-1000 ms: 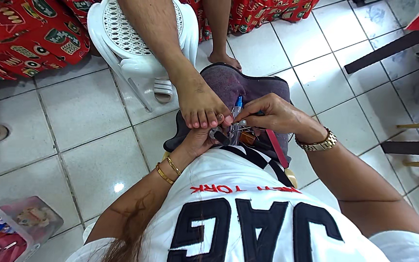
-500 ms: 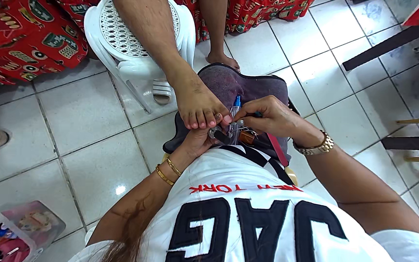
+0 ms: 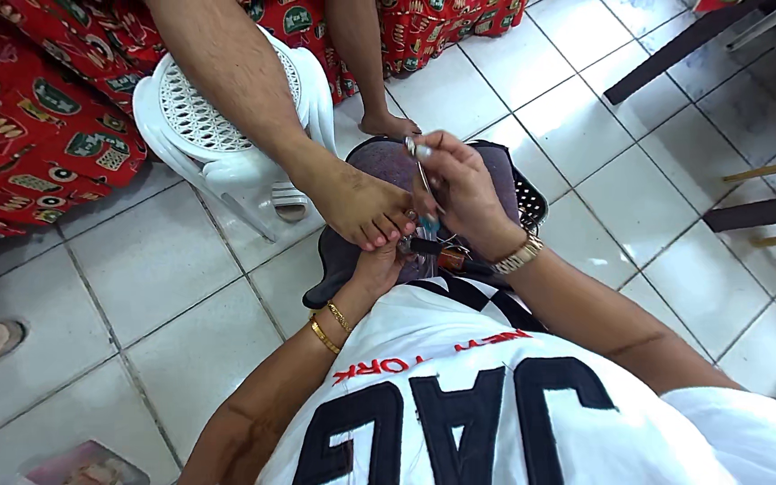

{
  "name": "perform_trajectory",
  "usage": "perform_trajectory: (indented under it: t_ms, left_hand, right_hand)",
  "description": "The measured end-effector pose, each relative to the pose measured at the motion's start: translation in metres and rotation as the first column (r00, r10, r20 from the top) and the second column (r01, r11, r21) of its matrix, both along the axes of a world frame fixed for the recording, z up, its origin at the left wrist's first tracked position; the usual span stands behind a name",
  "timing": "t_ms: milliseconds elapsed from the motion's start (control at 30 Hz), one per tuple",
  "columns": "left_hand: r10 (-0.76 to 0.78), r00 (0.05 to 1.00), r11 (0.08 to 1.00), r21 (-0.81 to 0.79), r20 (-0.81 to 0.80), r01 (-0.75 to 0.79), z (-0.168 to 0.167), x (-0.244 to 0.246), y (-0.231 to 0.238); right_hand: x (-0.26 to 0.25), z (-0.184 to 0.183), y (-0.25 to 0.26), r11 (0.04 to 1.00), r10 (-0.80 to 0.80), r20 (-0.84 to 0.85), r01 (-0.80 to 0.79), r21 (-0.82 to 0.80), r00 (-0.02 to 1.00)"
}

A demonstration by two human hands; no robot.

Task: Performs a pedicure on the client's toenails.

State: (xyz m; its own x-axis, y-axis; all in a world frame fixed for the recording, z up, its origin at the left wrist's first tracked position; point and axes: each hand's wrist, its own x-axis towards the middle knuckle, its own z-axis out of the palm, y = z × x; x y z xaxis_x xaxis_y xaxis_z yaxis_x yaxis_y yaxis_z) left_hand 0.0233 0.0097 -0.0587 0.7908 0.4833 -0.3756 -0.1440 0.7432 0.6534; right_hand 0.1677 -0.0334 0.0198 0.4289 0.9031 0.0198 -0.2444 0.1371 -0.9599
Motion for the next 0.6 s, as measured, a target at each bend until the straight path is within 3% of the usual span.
perform_trajectory:
  t_ms: [100, 233, 333, 467, 600]
  left_hand:
    - [0.004, 1.000, 1.000, 0.012, 0.005, -0.004, 0.003, 0.005, 0.000]
    - [-0.039, 0.997, 0.999, -0.001, 0.060, 0.039, 0.004, 0.006, 0.002]
    - [-0.032, 0.998, 0.999, -0.030, 0.055, 0.033, 0.005, 0.009, 0.003]
    - [-0.010, 0.999, 0.999, -0.038, 0.049, 0.011, 0.006, 0.008, 0.001]
    - [-0.014, 0.996, 1.000, -0.021, 0.092, 0.016, 0.002, 0.007, 0.001]
  right_hand:
    - [0.014, -0.008, -0.041, 0.976, 0.187, 0.107, -0.173, -0.129, 0.976]
    - [0.039, -0.010, -0.079, 0.955, 0.097, 0.141, -0.052, -0.292, 0.985]
    - [0.027, 0.004, -0.087, 0.931, 0.110, 0.243, -0.014, -0.366, 0.964]
    - [0.013, 0.008, -0.087, 0.930, 0.146, 0.369, 0.001, -0.369, 0.918]
    - [0.012, 0.009, -0.083, 0.932, 0.160, 0.368, -0.017, -0.363, 0.916]
